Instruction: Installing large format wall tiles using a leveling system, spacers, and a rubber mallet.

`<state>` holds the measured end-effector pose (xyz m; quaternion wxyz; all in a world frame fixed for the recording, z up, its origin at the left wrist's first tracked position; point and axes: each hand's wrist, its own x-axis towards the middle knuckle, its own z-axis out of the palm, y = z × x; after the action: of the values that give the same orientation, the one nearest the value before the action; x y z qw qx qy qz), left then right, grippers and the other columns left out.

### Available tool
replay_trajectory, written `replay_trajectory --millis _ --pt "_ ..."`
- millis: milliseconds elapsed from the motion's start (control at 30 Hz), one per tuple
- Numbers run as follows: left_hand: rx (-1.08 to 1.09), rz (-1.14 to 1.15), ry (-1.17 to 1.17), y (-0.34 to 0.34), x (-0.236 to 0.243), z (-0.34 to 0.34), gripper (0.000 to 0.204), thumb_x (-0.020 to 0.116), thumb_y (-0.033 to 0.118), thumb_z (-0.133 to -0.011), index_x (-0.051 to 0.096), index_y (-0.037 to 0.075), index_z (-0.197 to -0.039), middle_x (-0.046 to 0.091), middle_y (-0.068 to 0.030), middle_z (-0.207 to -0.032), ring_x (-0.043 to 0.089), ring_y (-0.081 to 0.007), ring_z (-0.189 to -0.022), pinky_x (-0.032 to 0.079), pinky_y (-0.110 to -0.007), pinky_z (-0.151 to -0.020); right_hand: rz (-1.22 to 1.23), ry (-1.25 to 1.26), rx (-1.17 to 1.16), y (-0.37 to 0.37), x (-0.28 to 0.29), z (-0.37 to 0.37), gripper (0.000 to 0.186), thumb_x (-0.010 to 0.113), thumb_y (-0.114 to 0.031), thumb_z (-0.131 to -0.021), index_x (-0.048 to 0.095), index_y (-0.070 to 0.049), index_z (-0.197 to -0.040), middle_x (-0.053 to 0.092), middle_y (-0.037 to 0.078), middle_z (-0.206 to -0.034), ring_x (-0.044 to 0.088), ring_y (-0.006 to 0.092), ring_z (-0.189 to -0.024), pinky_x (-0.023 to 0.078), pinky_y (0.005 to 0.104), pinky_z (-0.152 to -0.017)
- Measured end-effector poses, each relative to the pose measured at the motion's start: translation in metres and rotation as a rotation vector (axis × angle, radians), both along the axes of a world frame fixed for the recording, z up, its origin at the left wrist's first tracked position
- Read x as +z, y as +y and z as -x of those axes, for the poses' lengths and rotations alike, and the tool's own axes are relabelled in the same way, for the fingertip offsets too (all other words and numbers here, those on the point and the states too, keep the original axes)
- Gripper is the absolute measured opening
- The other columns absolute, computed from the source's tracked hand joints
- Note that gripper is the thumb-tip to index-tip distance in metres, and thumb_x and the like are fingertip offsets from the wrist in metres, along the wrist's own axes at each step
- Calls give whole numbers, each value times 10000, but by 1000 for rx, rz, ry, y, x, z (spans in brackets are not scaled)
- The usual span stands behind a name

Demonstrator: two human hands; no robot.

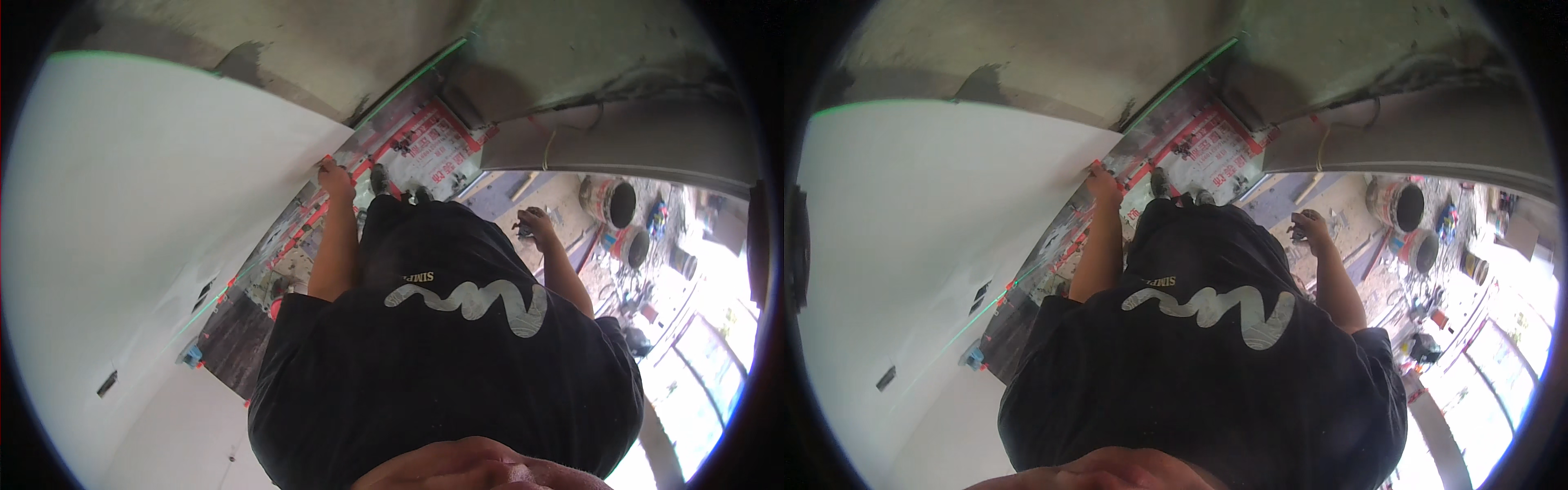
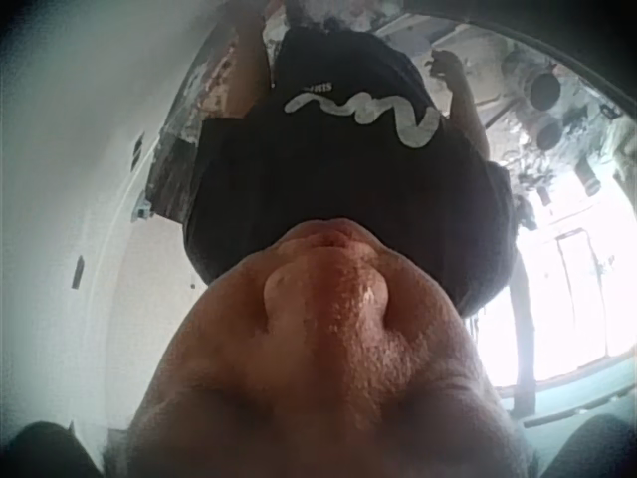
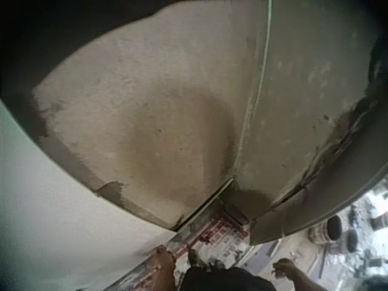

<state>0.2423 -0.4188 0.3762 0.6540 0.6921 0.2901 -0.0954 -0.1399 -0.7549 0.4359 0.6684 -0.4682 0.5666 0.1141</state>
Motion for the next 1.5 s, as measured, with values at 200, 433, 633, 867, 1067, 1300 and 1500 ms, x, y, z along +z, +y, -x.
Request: replay_trajectory --millis 200,433,633,867,1067,1300,1500 --pt "49 71 2 2 0 6 299 498 326 -956 545 31 -940 508 -53 -627 453 -153 -407 367 -314 -351 40 9 81 -20 27 -12 224 673 -261 -810 558 -86 -892 623 58 -753 605 148 -587 509 304 -521" --pt "-62 155 33 7 5 5 359 524 387 -940 553 34 -999 520 -58 -665 455 -141 -416 364 -296 -351 125 -37 81 -27 40 -22 197 662 -249 -835 546 -94 -867 590 45 -725 600 142 -564 500 287 -447" --pt "-189 251 220 34 6 0 391 647 396 -885 588 49 -1056 580 -33 -788 476 -110 -536 379 -255 -425 34 -34 106 -31 16 -16 181 660 -197 -837 551 -58 -874 588 55 -725 639 166 -651 497 302 -475" --pt "47 327 60 11 -1 4 319 653 333 -887 622 53 -1037 588 -40 -735 467 -90 -476 331 -217 -361 104 31 31 -24 32 -29 249 684 -223 -817 555 -62 -955 607 55 -721 600 144 -569 524 319 -505" --pt "128 396 39 19 -16 7 206 595 198 -915 619 21 -1016 628 -50 -847 519 -92 -609 399 -227 -430 143 30 23 -25 46 -24 236 670 -186 -830 558 -30 -967 617 77 -777 660 196 -684 515 329 -519" --pt "69 50 5 2 -8 -1 298 579 257 -923 615 -7 -1056 644 -79 -898 610 -164 -691 422 -255 -436 71 125 45 -27 21 -8 199 687 -190 -808 570 -66 -911 603 54 -741 657 182 -668 508 341 -500" --pt "-46 424 61 48 -28 5 281 606 264 -908 622 15 -1036 634 -68 -805 550 -152 -564 392 -274 -417 99 66 71 -37 28 -46 210 695 -225 -812 574 -91 -919 618 41 -746 633 164 -622 502 345 -498"
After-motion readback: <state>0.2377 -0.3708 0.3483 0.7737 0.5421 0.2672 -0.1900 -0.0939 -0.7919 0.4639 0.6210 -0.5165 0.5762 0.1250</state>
